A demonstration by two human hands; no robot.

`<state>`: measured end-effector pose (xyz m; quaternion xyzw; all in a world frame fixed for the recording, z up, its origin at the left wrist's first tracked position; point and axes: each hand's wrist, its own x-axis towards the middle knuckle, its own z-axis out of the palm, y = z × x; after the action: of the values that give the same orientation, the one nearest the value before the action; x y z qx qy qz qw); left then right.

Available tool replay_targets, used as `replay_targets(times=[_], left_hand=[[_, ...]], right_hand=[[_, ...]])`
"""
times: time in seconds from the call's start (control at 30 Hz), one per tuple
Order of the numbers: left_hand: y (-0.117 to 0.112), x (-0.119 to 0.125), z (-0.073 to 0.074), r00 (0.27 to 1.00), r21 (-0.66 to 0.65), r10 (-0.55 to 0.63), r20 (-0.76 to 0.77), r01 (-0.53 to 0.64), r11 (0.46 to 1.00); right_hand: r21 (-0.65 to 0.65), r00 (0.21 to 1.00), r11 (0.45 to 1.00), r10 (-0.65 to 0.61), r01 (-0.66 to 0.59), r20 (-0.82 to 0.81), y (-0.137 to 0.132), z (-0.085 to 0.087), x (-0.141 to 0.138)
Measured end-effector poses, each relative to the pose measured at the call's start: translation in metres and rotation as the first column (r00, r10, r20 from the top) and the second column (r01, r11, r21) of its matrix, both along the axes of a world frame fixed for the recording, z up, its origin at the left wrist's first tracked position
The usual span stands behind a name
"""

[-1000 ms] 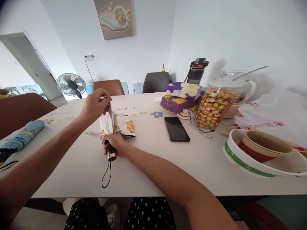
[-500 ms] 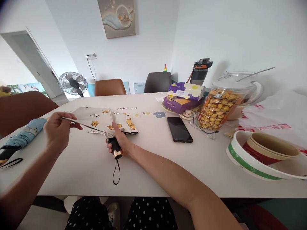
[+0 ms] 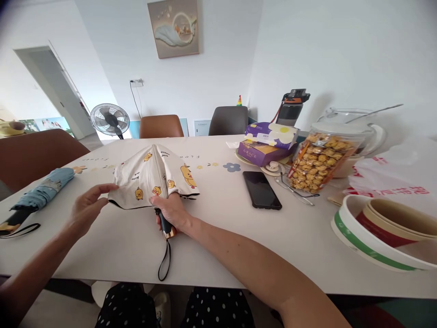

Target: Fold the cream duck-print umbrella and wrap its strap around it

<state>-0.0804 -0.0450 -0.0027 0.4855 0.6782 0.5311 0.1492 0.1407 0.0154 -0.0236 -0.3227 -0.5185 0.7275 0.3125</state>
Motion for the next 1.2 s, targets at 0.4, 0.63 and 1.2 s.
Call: replay_targets(times=[0.4, 0.63, 1.2], left_hand=[[0.084, 0.009, 0.015, 0.643, -0.126, 0.050, 0.764, 0.073, 0.989], [0.091, 0.010, 0.008, 0.644, 0.103, 0.054, 0.763, -0.203, 0.974], [0.079, 0.001, 0.001, 0.701, 0.151, -0.044, 0.712, -0.092, 0.984]], right_hand=[[-0.051, 0.997, 0.998, 0.047, -0.044, 0.055, -0.002, 0.007, 0.001], [-0.055, 0.996, 0.995, 0.084, -0.083, 0.004, 0.002, 0.005, 0.001], [-0.064, 0.997, 0.995, 0.078, -0.079, -0.009, 0.003, 0.008, 0.005]])
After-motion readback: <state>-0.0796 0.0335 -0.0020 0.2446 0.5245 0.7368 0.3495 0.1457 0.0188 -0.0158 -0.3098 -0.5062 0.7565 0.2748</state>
